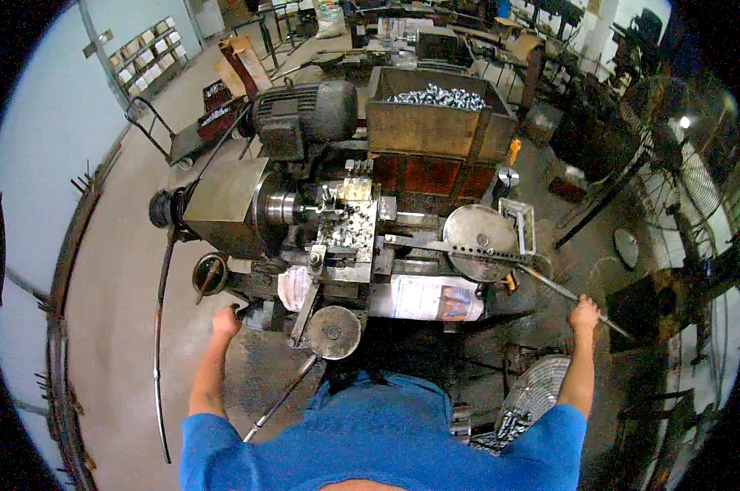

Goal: The person operates a manual lathe machine by pulling levers to engage the spindle and then manually placing small metal components into a rotating tray.

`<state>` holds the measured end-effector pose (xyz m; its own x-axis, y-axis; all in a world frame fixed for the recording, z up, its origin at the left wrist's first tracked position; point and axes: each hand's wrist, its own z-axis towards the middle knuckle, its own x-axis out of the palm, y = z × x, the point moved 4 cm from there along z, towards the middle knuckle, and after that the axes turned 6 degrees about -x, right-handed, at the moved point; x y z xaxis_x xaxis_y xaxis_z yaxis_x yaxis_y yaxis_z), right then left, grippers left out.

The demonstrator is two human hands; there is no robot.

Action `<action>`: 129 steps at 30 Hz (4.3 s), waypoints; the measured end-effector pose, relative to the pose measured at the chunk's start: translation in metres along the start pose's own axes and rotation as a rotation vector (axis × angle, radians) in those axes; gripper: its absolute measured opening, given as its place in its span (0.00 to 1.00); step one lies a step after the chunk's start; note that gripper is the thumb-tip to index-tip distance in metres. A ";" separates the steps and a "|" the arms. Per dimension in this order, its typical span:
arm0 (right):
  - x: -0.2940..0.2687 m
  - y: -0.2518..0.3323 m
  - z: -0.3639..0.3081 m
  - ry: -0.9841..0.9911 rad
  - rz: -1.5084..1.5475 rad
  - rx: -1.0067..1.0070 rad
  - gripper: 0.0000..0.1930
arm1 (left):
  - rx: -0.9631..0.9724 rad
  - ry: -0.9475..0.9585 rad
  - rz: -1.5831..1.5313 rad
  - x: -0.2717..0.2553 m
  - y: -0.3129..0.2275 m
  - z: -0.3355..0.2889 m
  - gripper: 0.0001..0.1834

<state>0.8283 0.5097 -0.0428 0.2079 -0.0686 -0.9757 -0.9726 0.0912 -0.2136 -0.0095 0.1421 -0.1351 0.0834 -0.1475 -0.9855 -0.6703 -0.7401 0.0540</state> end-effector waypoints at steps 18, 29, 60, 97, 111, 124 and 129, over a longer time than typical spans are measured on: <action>-0.007 0.098 -0.225 -0.079 0.311 0.052 0.25 | -0.451 0.536 -0.819 0.115 0.129 -0.122 0.16; -0.002 0.087 -0.205 0.001 0.272 0.065 0.27 | -0.199 0.478 -0.626 0.078 0.059 -0.059 0.20; -0.152 0.227 -0.097 -0.583 0.735 -0.611 0.21 | -0.263 0.258 -1.363 0.074 0.017 0.001 0.15; -0.263 0.584 -0.173 -0.389 -0.016 -1.483 0.16 | -0.420 -0.525 -0.350 -0.171 0.193 -0.090 0.20; -0.301 0.543 -0.172 -0.442 0.093 -1.481 0.14 | -0.281 0.028 -0.764 -0.140 0.113 -0.118 0.12; -0.263 0.390 -0.177 -0.629 1.145 -1.385 0.22 | -0.322 -0.031 -1.171 -0.100 0.133 -0.075 0.16; -0.083 0.287 -0.180 -0.111 0.955 -0.808 0.23 | -0.443 0.268 -1.089 -0.143 0.083 -0.133 0.20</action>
<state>0.5128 0.3624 -0.0144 -0.6442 -0.2232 -0.7316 -0.5165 -0.5785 0.6313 0.0213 0.0147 0.0321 0.6338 0.6017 -0.4862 0.1540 -0.7141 -0.6829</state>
